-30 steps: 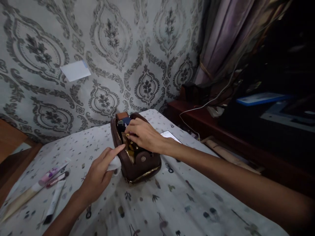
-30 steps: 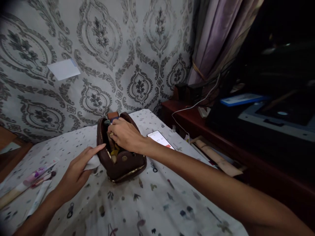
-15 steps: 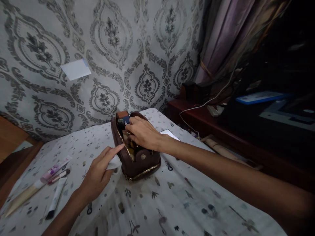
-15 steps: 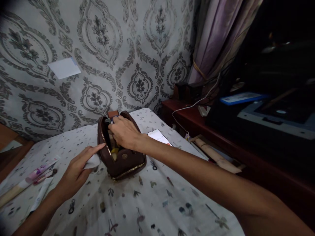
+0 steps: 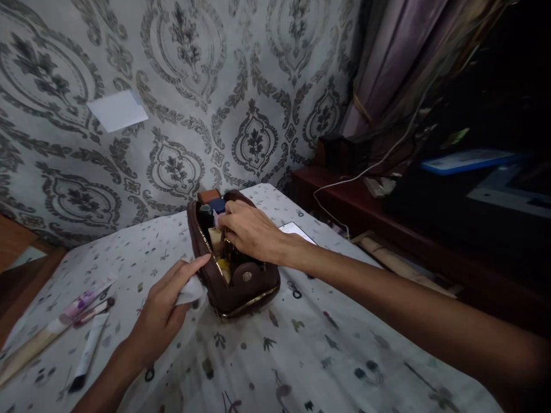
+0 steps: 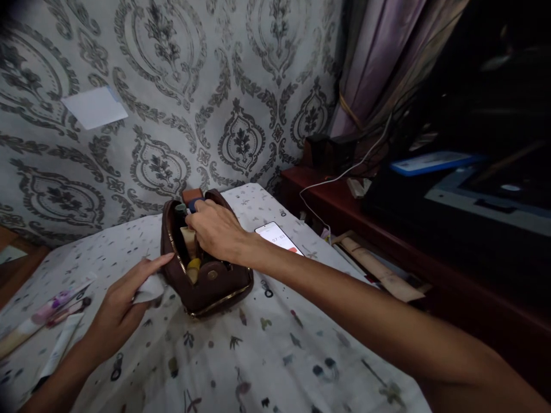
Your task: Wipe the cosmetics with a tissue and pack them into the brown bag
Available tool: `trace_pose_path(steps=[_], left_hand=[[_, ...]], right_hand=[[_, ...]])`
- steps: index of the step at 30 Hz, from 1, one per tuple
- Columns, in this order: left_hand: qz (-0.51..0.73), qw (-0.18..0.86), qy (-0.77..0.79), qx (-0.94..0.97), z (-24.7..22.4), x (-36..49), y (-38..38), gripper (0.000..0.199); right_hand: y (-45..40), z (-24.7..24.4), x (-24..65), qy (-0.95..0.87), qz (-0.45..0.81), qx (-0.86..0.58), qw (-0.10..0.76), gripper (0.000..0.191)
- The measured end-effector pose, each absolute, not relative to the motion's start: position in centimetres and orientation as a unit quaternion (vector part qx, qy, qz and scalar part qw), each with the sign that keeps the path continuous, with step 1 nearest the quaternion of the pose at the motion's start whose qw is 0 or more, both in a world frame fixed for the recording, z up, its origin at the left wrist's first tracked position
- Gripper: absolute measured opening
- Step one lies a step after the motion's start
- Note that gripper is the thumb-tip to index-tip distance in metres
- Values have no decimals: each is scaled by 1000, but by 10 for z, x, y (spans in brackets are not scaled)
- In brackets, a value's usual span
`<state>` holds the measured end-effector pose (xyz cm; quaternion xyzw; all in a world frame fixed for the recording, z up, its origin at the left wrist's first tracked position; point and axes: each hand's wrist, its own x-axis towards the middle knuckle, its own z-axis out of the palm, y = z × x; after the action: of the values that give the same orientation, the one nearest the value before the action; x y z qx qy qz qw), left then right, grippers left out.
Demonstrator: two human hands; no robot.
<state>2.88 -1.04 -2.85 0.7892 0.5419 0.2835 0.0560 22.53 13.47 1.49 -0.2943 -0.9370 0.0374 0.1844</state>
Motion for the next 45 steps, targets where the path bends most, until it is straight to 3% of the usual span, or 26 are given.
trace_pose_path(steps=[24,32,45], left_hand=[[298,63,530,791,-31,30,-11,72],[309,88,533,782,-35,28,-10,71],[305,98,555,767,-42,23,-12,82]], right_hand=[[137,26,225,-928,5,-332,169,23],[151,42,222,-952,6,-303,52,24],[177,53,204,-957,70,-282,-26,25]])
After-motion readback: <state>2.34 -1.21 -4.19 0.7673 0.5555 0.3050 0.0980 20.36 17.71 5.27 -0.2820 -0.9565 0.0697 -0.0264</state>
